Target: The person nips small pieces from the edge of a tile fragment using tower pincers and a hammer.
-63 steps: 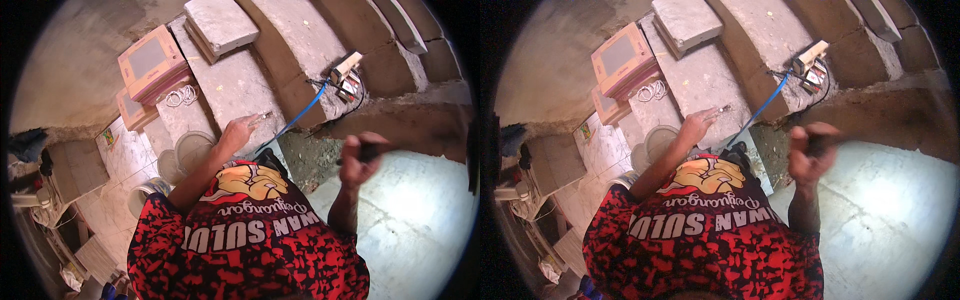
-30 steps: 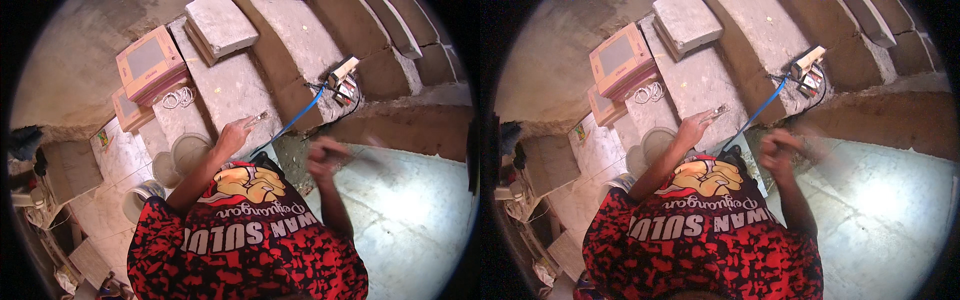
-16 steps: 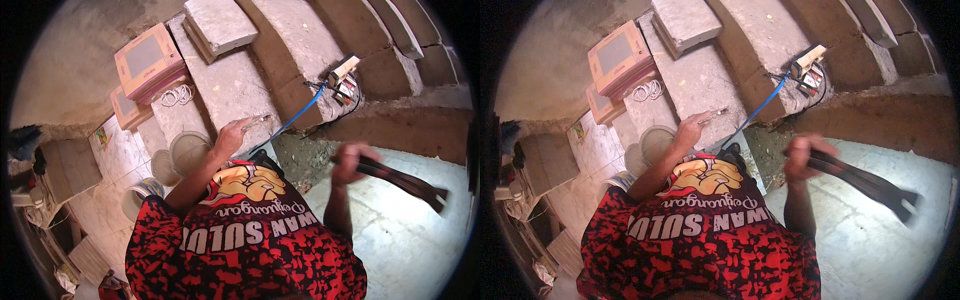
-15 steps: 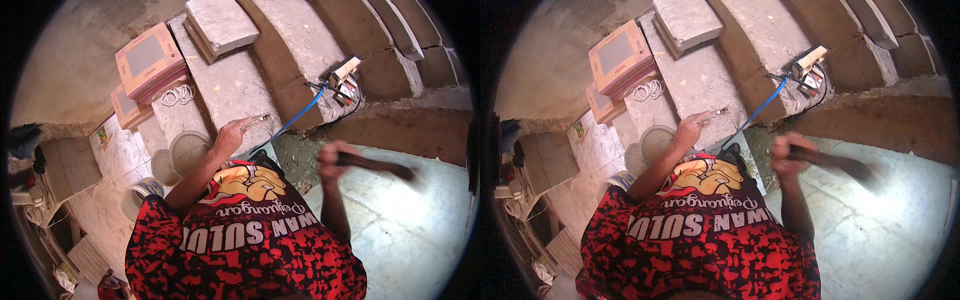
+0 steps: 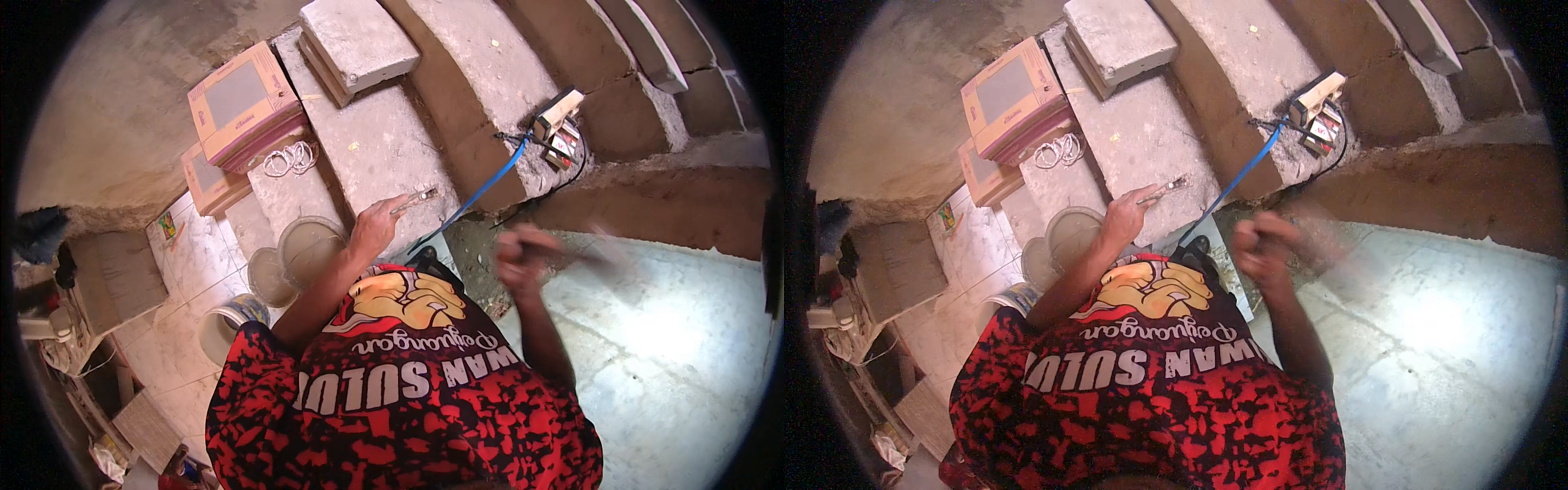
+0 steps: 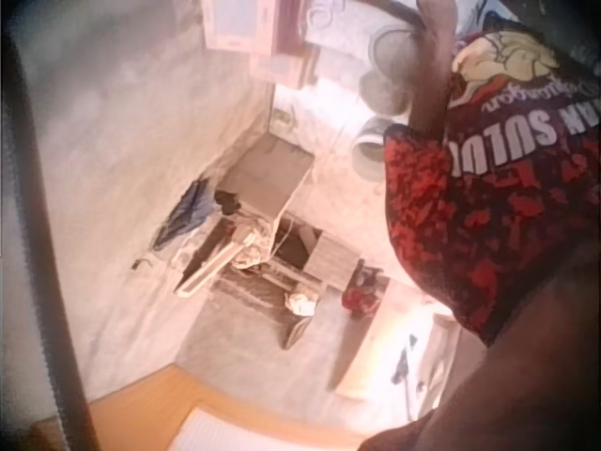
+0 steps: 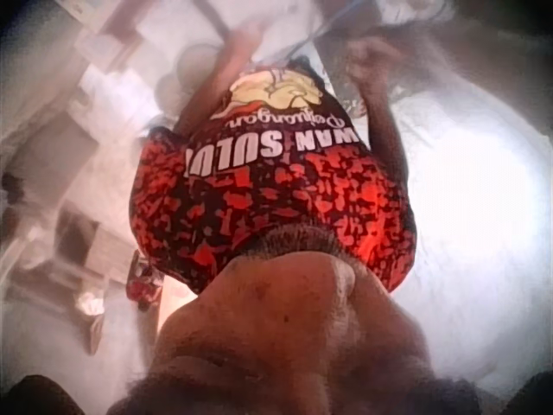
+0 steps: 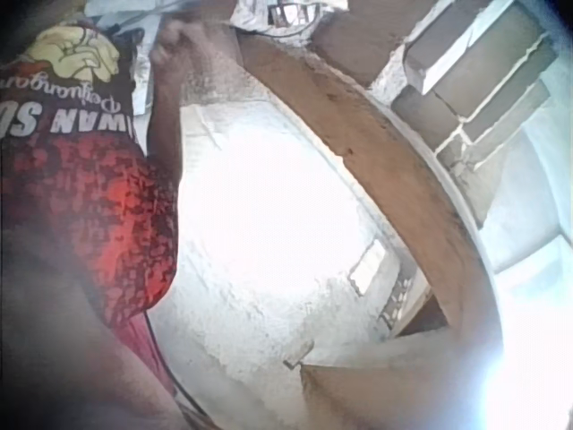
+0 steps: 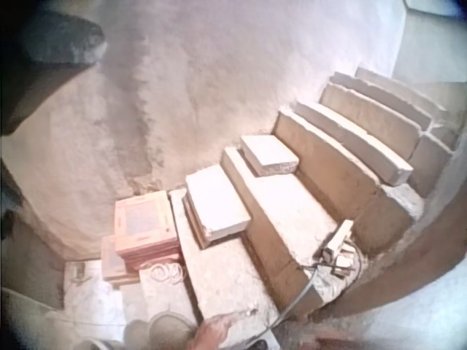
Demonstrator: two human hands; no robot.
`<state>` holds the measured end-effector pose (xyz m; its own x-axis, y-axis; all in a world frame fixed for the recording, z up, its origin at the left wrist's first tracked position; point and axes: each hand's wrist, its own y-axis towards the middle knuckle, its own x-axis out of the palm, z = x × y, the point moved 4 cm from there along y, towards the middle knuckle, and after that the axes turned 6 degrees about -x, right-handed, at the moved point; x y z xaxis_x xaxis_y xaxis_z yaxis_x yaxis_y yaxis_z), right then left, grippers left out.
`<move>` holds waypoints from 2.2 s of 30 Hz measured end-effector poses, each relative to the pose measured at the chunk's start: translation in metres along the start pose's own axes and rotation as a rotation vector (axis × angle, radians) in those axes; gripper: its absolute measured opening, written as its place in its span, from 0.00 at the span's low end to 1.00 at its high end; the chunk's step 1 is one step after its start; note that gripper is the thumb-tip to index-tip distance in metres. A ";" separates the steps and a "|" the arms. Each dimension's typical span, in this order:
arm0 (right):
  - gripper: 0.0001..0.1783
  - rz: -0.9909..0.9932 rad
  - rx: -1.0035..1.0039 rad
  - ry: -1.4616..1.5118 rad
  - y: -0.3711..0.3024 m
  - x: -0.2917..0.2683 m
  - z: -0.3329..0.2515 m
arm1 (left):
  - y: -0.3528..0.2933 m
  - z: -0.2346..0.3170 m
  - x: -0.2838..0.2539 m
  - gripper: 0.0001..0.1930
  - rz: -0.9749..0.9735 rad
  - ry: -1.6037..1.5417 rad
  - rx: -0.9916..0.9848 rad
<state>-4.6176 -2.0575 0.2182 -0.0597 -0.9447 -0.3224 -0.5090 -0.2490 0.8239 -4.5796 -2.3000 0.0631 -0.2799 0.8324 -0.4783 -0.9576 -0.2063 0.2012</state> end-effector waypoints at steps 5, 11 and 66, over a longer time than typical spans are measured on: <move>0.17 -0.593 0.547 -0.218 0.004 0.023 0.003 | -0.013 -0.005 0.012 0.17 -0.076 0.031 0.030; 0.13 0.211 0.012 0.247 0.098 -0.023 -0.056 | -0.015 -0.002 0.001 0.16 0.012 -0.057 -0.072; 0.11 0.082 0.209 0.088 0.109 -0.020 -0.065 | -0.005 -0.005 -0.002 0.17 0.066 -0.019 0.049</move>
<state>-4.6167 -2.0800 0.3448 -0.0373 -0.9772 -0.2091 -0.6726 -0.1302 0.7285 -4.5743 -2.3032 0.0587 -0.3408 0.8276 -0.4461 -0.9323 -0.2365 0.2735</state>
